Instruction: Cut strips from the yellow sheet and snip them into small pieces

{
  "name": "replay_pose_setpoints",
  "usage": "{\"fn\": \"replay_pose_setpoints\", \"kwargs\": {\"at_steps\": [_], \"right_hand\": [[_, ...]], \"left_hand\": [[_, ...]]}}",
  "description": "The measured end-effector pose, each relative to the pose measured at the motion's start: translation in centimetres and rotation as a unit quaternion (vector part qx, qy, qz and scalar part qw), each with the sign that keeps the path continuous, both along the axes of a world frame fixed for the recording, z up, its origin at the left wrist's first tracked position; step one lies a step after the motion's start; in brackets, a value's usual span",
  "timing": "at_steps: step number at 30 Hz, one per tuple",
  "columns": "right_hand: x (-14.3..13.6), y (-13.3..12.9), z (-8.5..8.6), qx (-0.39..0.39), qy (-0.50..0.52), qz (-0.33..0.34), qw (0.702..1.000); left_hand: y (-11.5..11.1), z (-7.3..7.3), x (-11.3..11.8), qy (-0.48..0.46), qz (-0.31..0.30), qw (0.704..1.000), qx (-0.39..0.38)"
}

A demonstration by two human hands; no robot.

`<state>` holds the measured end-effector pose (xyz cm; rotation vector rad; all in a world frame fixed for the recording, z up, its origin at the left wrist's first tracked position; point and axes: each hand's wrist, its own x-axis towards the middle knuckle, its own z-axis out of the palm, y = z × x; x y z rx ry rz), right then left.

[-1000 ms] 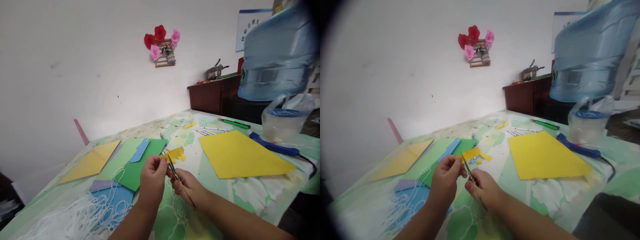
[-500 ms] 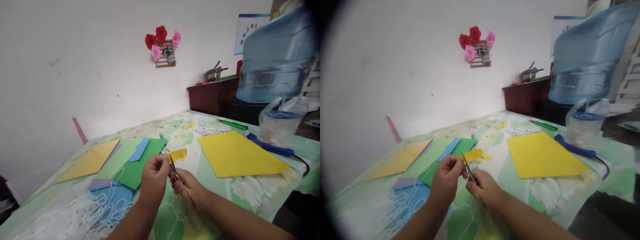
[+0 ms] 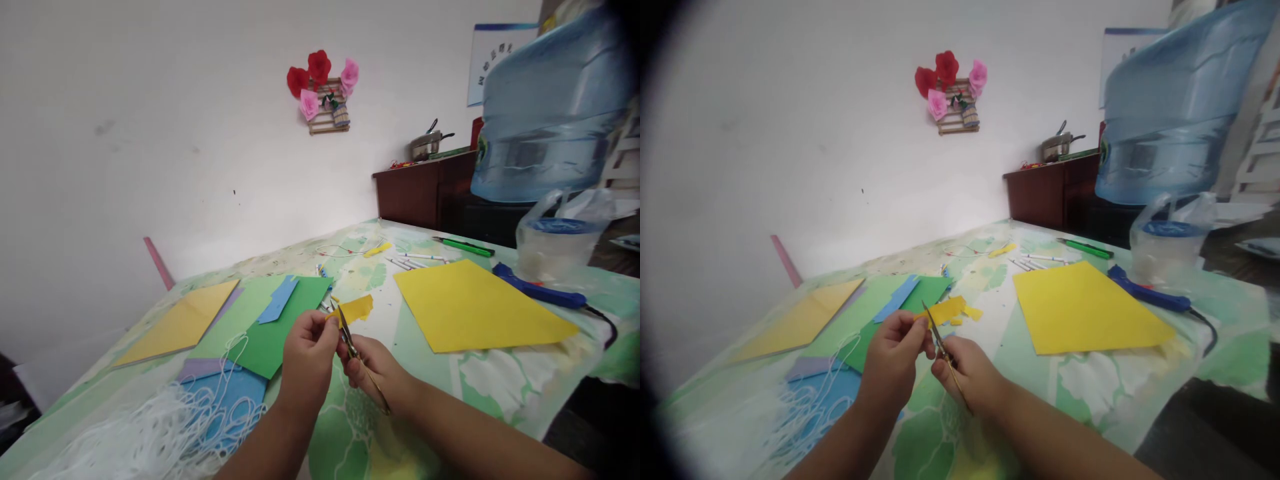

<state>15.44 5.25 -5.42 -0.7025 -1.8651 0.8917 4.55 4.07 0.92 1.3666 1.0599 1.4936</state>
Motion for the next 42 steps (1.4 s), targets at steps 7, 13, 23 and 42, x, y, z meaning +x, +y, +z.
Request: {"fn": "replay_pose_setpoints", "kwargs": {"at_steps": [7, 13, 23, 42], "right_hand": [[0.00, -0.01, 0.05, -0.002, -0.002, -0.009, 1.000], [0.01, -0.06, -0.04, 0.003, -0.003, -0.009, 1.000], [0.10, -0.19, 0.11, 0.009, -0.009, 0.013, 1.000], [0.11, -0.38, 0.64, 0.015, 0.036, 0.052, 0.998]], "left_hand": [[-0.10, 0.08, 0.14, -0.009, 0.008, 1.000, -0.007], [-0.20, 0.22, 0.22, -0.015, 0.013, 1.000, -0.004], [-0.31, 0.40, 0.11, -0.019, 0.012, 1.000, 0.006], [-0.55, 0.23, 0.24, 0.003, 0.010, 1.000, 0.007]]}}
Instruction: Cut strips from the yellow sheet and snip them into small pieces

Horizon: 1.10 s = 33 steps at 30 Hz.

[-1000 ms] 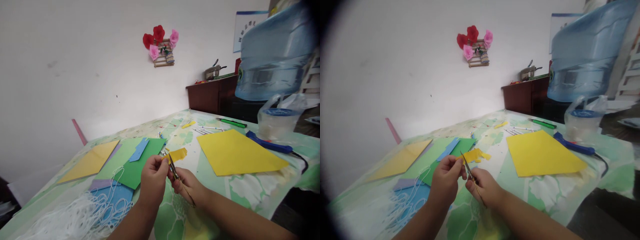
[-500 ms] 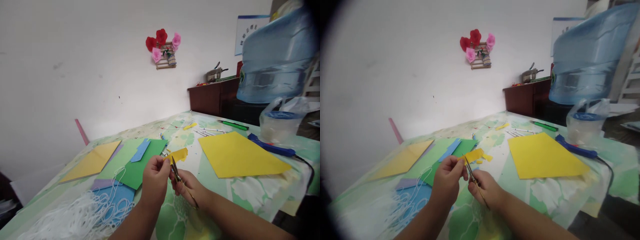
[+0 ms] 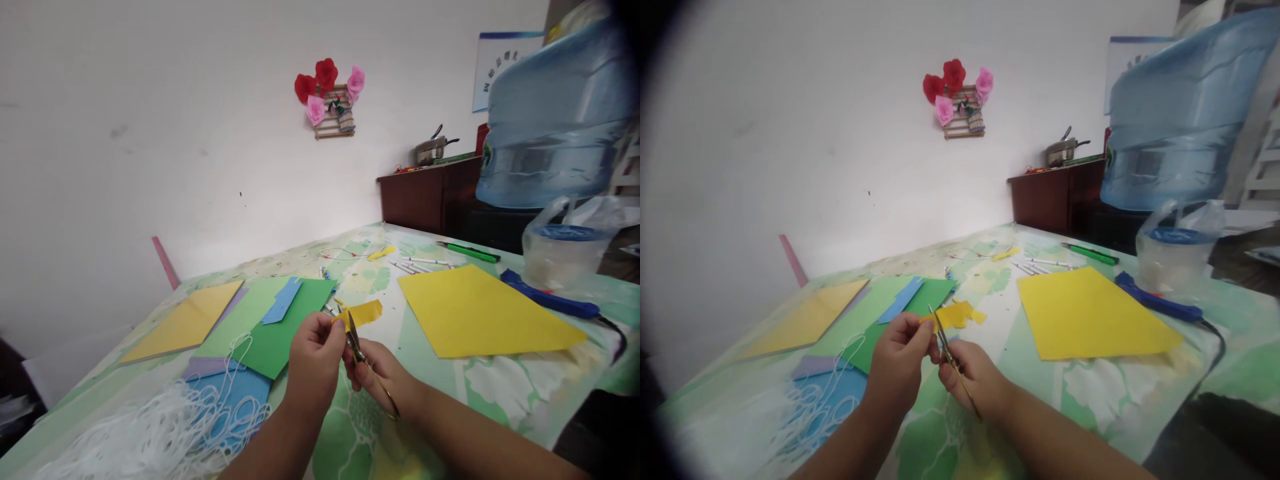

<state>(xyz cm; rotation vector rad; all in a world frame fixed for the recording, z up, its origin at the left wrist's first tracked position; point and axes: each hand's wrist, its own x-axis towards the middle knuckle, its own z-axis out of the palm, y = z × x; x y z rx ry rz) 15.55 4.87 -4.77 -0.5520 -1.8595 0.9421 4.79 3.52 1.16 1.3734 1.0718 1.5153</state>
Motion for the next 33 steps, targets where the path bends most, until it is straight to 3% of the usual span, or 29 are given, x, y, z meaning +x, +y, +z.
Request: {"fn": "replay_pose_setpoints", "kwargs": {"at_steps": [27, 33], "right_hand": [[-0.1, 0.5, -1.1, -0.010, -0.034, -0.054, 0.998], [-0.1, 0.4, -1.2, -0.008, -0.044, -0.059, 0.997]], "left_hand": [[0.2, 0.0, -0.2, -0.016, -0.014, 1.000, -0.006], [0.6, 0.1, -0.4, -0.027, 0.015, 1.000, 0.000]]}}
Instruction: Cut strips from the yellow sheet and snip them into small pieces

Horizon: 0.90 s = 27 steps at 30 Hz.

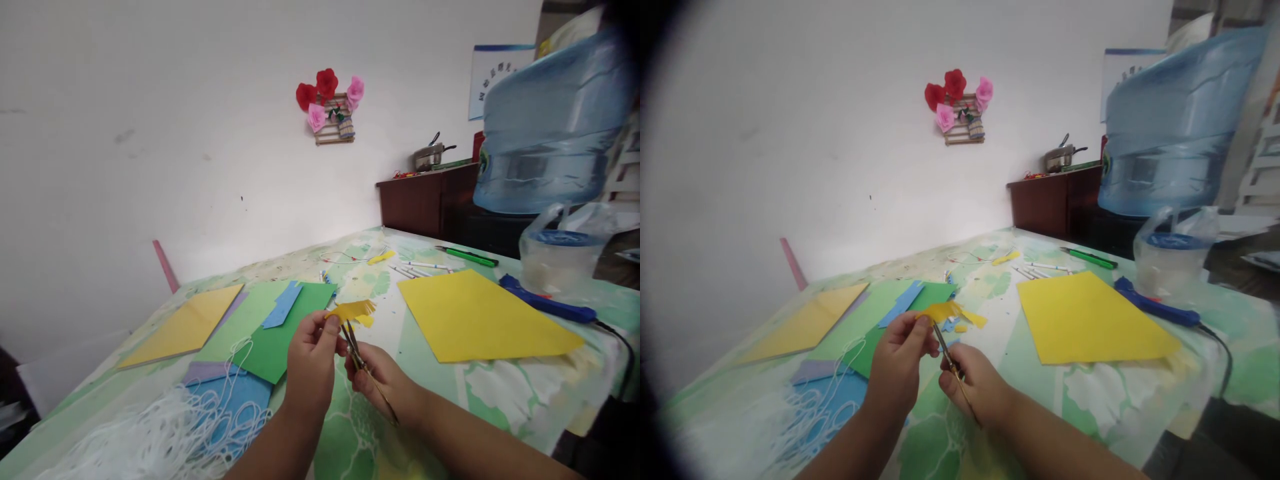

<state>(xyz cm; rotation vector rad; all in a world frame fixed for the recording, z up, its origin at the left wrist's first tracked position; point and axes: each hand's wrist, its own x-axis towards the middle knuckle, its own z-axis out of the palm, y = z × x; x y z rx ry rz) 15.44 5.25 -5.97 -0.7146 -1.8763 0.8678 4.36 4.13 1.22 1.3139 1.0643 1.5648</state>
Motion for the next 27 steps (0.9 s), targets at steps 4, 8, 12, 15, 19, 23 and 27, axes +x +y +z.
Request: {"fn": "replay_pose_setpoints", "kwargs": {"at_steps": [4, 8, 12, 15, 19, 23, 27], "right_hand": [[0.04, 0.13, 0.01, -0.004, 0.004, -0.008, 1.000], [0.07, 0.26, 0.08, -0.015, 0.011, -0.010, 1.000], [-0.05, 0.38, 0.05, -0.031, 0.017, -0.013, 0.999], [-0.14, 0.41, 0.19, -0.037, 0.020, -0.019, 0.999], [-0.09, 0.32, 0.66, -0.030, 0.001, -0.038, 0.999], [-0.01, 0.31, 0.89, -0.010, -0.018, -0.058, 0.998], [0.00, 0.39, 0.82, 0.005, -0.032, -0.080, 0.996]], "left_hand": [[0.13, -0.08, -0.16, 0.027, 0.010, 1.000, -0.010], [0.21, -0.28, -0.09, 0.056, 0.049, 0.997, -0.009], [0.27, -0.37, 0.12, 0.059, 0.067, 0.996, -0.020], [0.34, -0.44, 0.11, 0.071, 0.066, 0.995, -0.021], [0.36, -0.51, -0.04, 0.089, 0.054, 0.994, -0.018], [0.40, -0.40, -0.07, 0.101, 0.046, 0.994, -0.010], [0.59, -0.43, -0.03, 0.110, 0.054, 0.992, -0.010]]}}
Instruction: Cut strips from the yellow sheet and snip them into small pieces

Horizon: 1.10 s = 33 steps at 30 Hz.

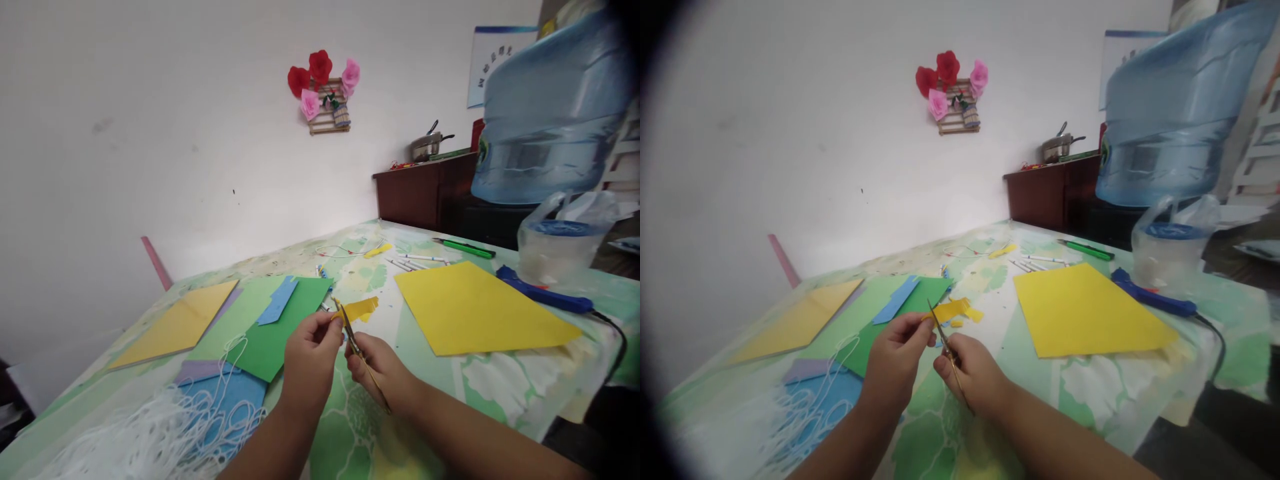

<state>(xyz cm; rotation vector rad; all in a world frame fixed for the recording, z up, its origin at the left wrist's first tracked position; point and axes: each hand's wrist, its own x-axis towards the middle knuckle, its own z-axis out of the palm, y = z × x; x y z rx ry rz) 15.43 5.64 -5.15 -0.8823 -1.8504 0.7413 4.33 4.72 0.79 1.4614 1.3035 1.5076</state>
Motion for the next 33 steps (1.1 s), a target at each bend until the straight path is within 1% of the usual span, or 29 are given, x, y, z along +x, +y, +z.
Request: {"fn": "replay_pose_setpoints", "kwargs": {"at_steps": [6, 16, 20, 26, 33], "right_hand": [[0.0, 0.0, -0.2, 0.001, -0.017, -0.018, 1.000], [0.2, 0.0, -0.1, 0.026, -0.035, -0.039, 0.998], [0.1, -0.1, 0.0, 0.024, -0.031, -0.039, 0.998], [0.1, -0.2, 0.2, 0.045, -0.011, -0.031, 0.998], [0.1, -0.2, 0.2, 0.044, -0.039, -0.034, 0.998]], "left_hand": [[0.1, -0.1, -0.1, 0.016, 0.006, 1.000, 0.006], [-0.3, 0.8, 0.0, -0.013, -0.012, 1.000, -0.010], [-0.3, 1.0, -0.1, -0.015, -0.018, 1.000, -0.016], [-0.4, 1.0, -0.3, 0.003, -0.041, 0.999, -0.006], [-0.4, 0.9, -0.6, 0.004, -0.035, 0.999, 0.003]]}}
